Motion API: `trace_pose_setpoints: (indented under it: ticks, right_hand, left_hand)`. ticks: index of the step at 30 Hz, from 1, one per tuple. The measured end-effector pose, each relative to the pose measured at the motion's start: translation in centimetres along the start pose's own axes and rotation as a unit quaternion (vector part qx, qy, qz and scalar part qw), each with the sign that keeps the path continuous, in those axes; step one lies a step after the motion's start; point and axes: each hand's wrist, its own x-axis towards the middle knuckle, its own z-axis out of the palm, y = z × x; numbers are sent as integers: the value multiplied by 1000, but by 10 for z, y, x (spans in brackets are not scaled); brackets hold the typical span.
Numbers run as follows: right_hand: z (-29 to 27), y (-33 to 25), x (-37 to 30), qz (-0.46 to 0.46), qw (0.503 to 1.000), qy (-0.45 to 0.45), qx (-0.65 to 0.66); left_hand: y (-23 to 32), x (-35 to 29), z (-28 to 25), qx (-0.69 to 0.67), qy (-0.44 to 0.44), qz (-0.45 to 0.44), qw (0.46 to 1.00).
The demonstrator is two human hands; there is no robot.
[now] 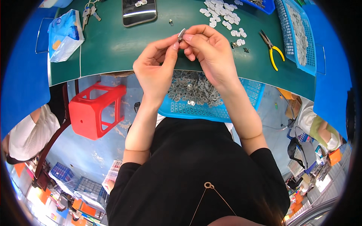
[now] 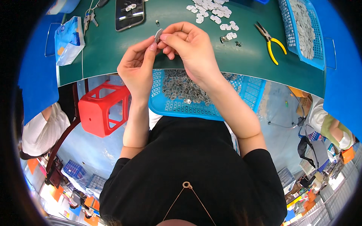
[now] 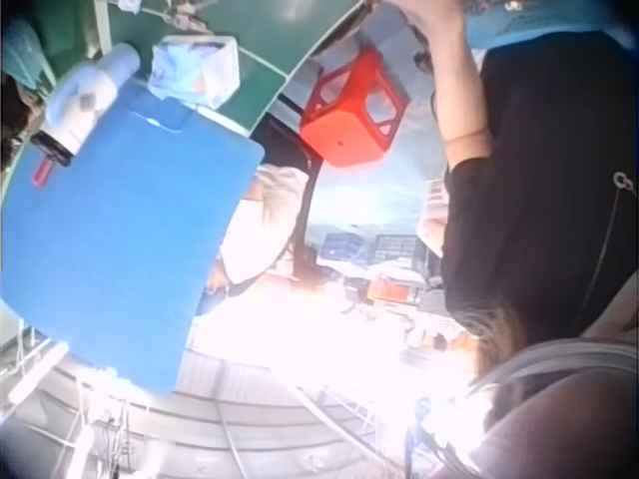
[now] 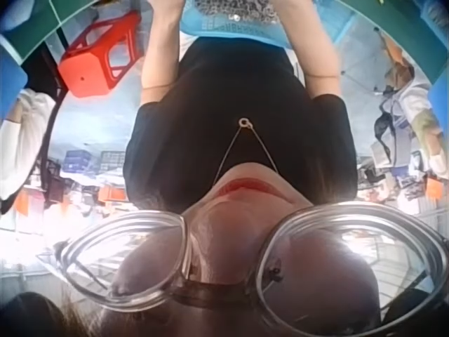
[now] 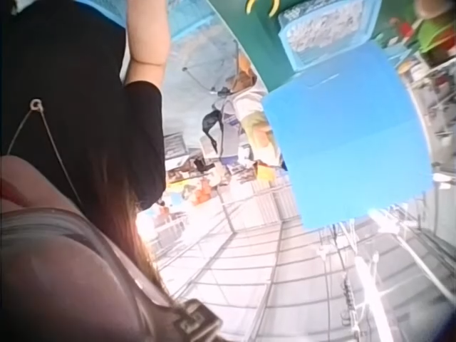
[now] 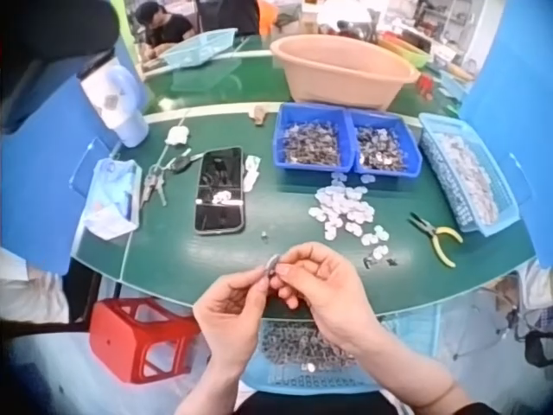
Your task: Assembling small metal and plastic parts using pliers at a factory workbench.
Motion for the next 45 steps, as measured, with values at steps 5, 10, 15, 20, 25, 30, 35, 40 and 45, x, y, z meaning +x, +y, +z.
trace_pose_setpoints:
  ticks: [5, 10, 15, 20, 25, 30, 35, 40, 45]
  right_hand:
    - [1, 1, -1, 3, 999, 25, 24]
    - [6, 3, -7, -41, 998, 54, 12]
    - [1, 1, -12, -43, 997, 48, 30]
    - [-10, -5, -23, -40, 997, 53, 37]
    - [-44, -17, -45, -228, 924, 169, -258]
    - [-103, -36, -53, -261, 738, 254, -568]
    - [-113, -35, -50, -276, 695, 213, -629]
    - [-99, -41, -56, -280, 792, 212, -500]
    - [-49, -42, -58, -322, 814, 94, -474]
  left_hand:
    - [0, 0, 3, -1, -11, 9, 1000]
    - [-1, 1, 9, -21, -10, 6, 1000]
    - [-6, 1, 9, -52, 0, 9, 999]
    - [-8, 0, 19, -103, -30, -33, 994]
    - [-4, -1, 25, -148, -71, -79, 983]
    - [0, -3, 29, -150, -75, -108, 980]
    - [0, -4, 31, -142, -96, -116, 978]
    - [3, -6, 31, -151, -113, -150, 971]
    - [9, -8, 34, -141, -133, -193, 962]
